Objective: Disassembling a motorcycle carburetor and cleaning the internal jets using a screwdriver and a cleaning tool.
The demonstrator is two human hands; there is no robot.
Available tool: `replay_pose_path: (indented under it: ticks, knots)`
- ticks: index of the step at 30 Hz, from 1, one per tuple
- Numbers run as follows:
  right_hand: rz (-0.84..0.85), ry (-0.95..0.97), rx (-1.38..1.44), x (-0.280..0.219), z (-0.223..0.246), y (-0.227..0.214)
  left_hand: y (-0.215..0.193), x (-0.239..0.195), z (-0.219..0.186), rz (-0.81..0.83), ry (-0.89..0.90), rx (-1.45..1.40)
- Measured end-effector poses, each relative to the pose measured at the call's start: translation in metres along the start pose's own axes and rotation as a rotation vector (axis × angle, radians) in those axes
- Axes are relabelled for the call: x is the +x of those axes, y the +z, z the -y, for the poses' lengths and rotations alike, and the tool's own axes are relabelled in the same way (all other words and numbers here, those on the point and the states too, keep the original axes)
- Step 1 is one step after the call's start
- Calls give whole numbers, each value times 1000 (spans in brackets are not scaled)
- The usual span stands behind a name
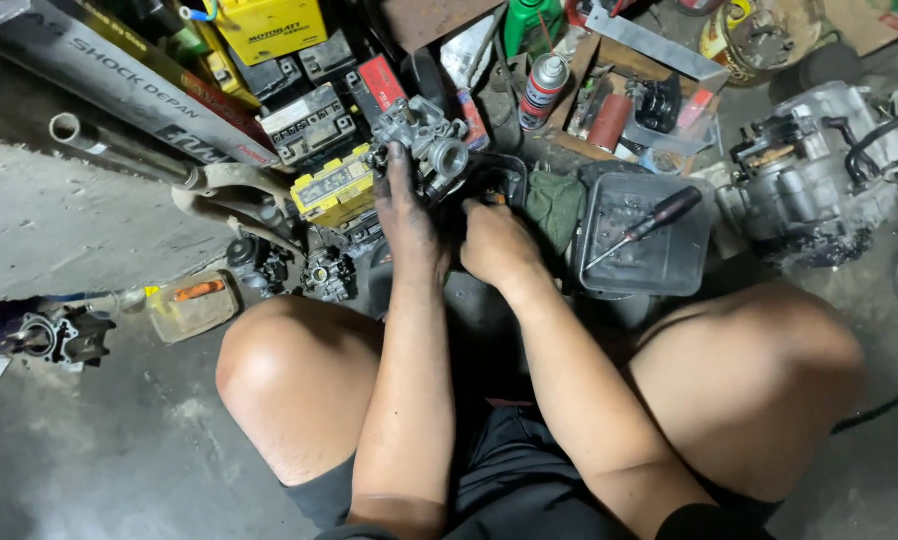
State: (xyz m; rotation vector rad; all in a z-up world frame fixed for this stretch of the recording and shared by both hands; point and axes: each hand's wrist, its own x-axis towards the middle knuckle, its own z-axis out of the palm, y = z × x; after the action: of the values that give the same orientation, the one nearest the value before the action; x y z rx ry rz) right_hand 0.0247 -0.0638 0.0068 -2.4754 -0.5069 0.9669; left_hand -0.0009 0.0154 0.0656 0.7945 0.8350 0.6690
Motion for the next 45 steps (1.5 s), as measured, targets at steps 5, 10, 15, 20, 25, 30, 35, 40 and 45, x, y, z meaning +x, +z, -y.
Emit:
replay_pose_path:
  ticks: [5, 10, 15, 20, 25, 30, 35, 40, 45]
  knots:
    - [-37, 8, -65, 6, 0, 11, 3, -2, -4, -11, 4, -23]
    - [-21, 61, -133, -10, 26, -1, -5, 4, 3, 18, 10, 73]
    - [-30, 155, -31, -5, 22, 5, 6, -14, -12, 16, 32, 87]
    - [-26, 216, 54, -17, 23, -27, 2, -3, -13, -13, 6, 24]
    - [1, 237, -31, -11, -10, -39, -11, 11, 1, -66, 8, -77]
    - [-99, 259, 9, -23, -4, -49, -18, 18, 17, -11, 5, -55]
    - [-94, 263, -32, -14, -20, -44, -24, 18, 23, 29, 3, -10]
    - [-98, 248, -164, -29, -21, -65, -37, 31, 41, 81, 15, -9]
    - [-208, 131, -68, -49, -49, -106, -38, 21, 29, 81, 16, 8]
